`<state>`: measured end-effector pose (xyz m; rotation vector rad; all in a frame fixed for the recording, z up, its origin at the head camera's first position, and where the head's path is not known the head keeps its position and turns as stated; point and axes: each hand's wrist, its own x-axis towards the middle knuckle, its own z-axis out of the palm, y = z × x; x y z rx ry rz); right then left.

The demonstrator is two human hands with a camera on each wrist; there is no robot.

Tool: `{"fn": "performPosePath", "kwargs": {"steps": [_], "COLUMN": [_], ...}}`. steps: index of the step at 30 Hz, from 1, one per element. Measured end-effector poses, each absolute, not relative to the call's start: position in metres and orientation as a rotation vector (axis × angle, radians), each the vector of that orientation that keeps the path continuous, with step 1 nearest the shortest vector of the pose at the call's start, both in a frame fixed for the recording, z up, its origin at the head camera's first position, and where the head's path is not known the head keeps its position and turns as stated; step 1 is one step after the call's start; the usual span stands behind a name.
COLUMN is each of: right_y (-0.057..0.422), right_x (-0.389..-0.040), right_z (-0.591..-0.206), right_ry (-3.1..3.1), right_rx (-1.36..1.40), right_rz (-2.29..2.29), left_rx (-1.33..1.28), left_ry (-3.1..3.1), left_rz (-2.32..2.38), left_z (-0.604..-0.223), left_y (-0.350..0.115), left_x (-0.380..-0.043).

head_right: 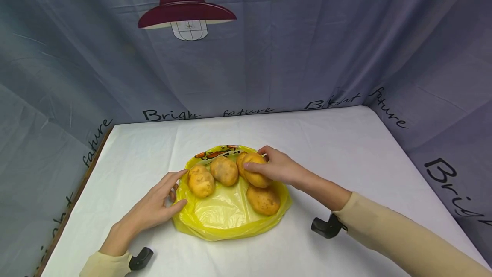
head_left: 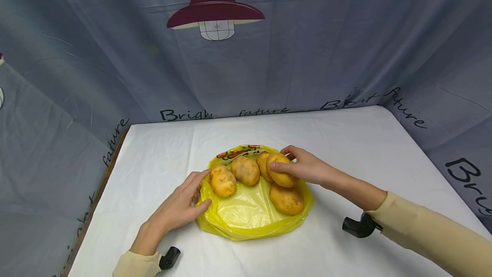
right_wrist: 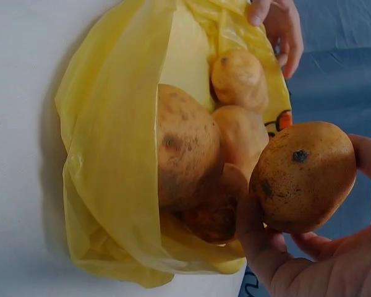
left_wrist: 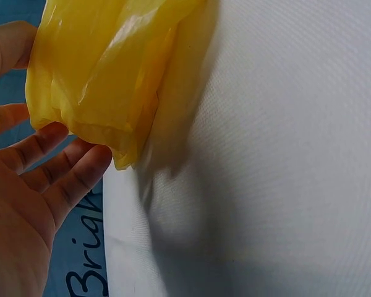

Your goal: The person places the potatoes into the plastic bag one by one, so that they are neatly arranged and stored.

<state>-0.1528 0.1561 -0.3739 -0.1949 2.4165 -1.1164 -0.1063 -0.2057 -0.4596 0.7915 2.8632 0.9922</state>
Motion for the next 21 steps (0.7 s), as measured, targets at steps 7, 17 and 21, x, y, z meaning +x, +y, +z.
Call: {"fn": "performPosePath", "kwargs": {"steps": [7,17,21], "right_y": [0.148,0.134,0.127], "right_x": [-0.151,-0.143,-0.142], "right_z": [-0.376,-0.380,-0.383], "right_ry": [2.427,2.470,2.501], "right_rx": [-0.214,-0.341,-0.399], "right_rz": [-1.086,-1.023,-0.998], "left_rx": [0.798,0.798,0.798], "left_ry": [2.869,2.860,2.862], "left_rz": [1.008,1.004,1.007], "left_z": [-0.460,-0.460,-0.460], "left_y": [-0.205,-0.206,-0.207], "left_x": [-0.106,-0.106,-0.106]}}
